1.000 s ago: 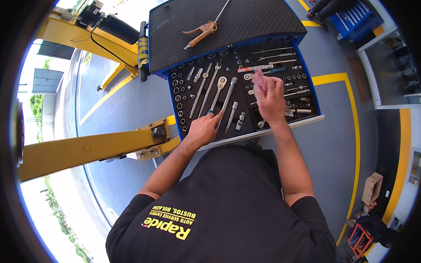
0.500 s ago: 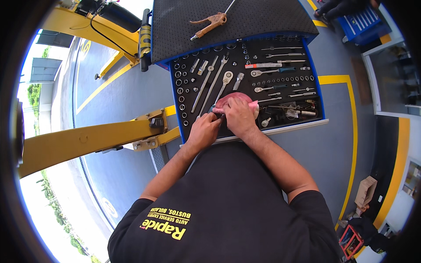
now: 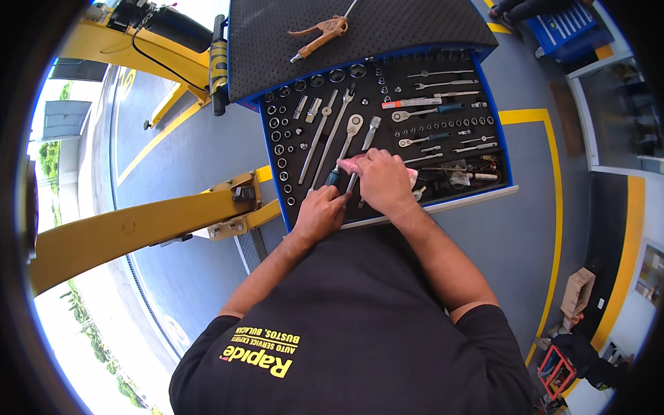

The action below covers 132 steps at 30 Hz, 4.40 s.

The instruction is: The person opens a tool chest drawer, wipes several hand tools with a cloth, and places them back into the drawer. The person then wipes the top surface of the tool chest and returns a grease gun to its position.

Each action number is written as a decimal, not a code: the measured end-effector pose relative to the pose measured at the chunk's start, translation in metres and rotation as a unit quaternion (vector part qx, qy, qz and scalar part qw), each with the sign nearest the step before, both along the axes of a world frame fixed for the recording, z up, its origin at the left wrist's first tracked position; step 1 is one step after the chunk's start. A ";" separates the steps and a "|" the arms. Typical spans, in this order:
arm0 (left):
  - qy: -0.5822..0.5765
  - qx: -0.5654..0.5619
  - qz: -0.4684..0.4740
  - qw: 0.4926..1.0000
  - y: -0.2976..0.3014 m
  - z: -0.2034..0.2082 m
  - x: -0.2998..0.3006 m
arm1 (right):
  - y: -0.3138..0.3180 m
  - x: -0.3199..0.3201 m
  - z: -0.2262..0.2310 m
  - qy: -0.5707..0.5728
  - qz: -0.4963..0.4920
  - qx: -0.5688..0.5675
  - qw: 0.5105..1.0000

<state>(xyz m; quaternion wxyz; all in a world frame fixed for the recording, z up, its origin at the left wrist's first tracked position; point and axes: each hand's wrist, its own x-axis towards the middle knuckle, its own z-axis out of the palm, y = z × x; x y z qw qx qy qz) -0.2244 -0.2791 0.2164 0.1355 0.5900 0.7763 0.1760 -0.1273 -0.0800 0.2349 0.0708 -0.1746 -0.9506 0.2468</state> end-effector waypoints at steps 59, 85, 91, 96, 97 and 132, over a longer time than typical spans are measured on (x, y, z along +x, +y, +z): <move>-0.221 0.205 0.170 0.938 0.100 0.112 -0.018 | -0.011 0.027 0.009 0.166 -0.043 -0.671 0.721; -0.717 0.305 0.189 0.597 0.109 0.089 -0.002 | -0.024 0.016 0.091 0.222 -0.121 -0.373 0.893; -0.662 0.182 -0.032 0.726 0.101 0.136 -0.021 | -0.019 0.039 0.085 0.139 0.071 -0.917 0.367; -0.490 0.234 0.027 0.839 0.101 0.131 -0.021 | -0.028 0.026 0.086 0.130 0.052 -0.878 0.457; -0.473 0.252 0.103 0.838 0.100 0.118 -0.023 | -0.024 0.017 0.093 0.129 -0.010 -0.772 0.622; -0.704 0.298 -0.074 0.641 0.082 0.149 -0.048 | -0.029 -0.024 0.137 0.209 0.002 -0.864 0.458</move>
